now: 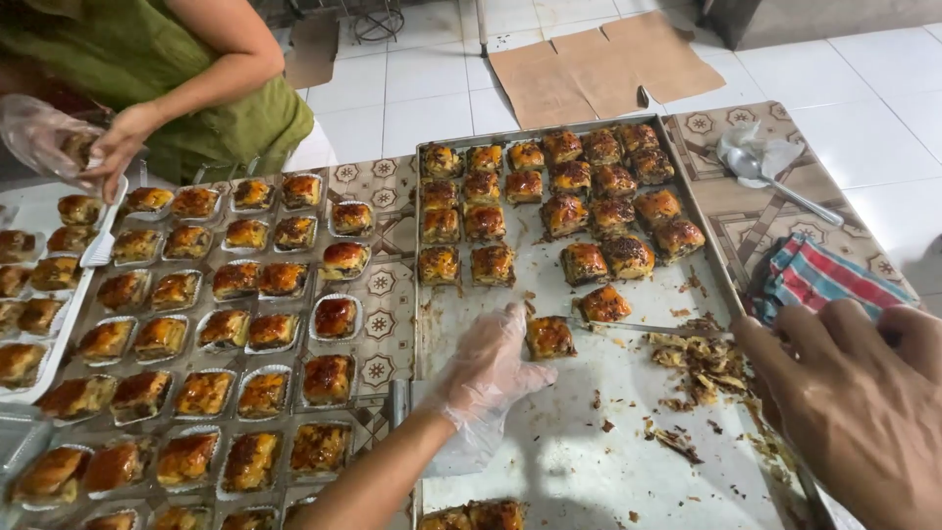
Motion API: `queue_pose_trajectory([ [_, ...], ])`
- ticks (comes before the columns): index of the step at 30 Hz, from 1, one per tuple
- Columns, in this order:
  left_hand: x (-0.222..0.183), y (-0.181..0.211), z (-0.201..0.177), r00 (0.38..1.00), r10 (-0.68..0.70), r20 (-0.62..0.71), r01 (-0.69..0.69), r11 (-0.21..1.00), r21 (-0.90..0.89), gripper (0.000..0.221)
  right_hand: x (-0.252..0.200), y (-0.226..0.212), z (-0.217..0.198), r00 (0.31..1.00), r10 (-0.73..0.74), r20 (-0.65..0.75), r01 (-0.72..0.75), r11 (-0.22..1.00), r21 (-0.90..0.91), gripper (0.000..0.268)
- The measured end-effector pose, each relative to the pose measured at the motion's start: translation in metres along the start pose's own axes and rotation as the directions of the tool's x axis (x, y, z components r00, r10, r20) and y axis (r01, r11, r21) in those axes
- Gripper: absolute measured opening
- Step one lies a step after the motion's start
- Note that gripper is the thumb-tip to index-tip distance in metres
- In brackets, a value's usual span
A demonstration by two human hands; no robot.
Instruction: Transferring small baked pastries from a large baking tray into individual paper liners on a display tray using a metal spatula.
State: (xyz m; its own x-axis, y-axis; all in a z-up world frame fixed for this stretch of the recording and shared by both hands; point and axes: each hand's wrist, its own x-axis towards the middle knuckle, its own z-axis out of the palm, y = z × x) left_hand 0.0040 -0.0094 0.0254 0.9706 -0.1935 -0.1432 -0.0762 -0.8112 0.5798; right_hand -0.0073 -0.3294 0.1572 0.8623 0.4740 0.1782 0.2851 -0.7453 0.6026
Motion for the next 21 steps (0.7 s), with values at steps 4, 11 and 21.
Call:
queue_pose_trajectory([
  [4,-0.003,-0.001,0.01,1.0,-0.023,-0.007,0.022,0.997,-0.078,0.077,-0.013,0.001,0.019,0.998,0.022,-0.055,-0.022,1.0,0.014,0.034],
  [11,0.002,0.006,0.028,0.99,0.059,-0.128,-0.046,0.993,0.104,0.102,-0.054,0.0,0.052,0.997,0.031,0.073,-0.046,0.975,0.218,0.03],
  [21,0.009,-0.025,0.048,0.999,-0.034,0.025,0.026,0.968,0.251,0.115,-0.087,-0.025,0.045,0.774,0.123,0.622,-0.354,0.897,0.263,0.033],
])
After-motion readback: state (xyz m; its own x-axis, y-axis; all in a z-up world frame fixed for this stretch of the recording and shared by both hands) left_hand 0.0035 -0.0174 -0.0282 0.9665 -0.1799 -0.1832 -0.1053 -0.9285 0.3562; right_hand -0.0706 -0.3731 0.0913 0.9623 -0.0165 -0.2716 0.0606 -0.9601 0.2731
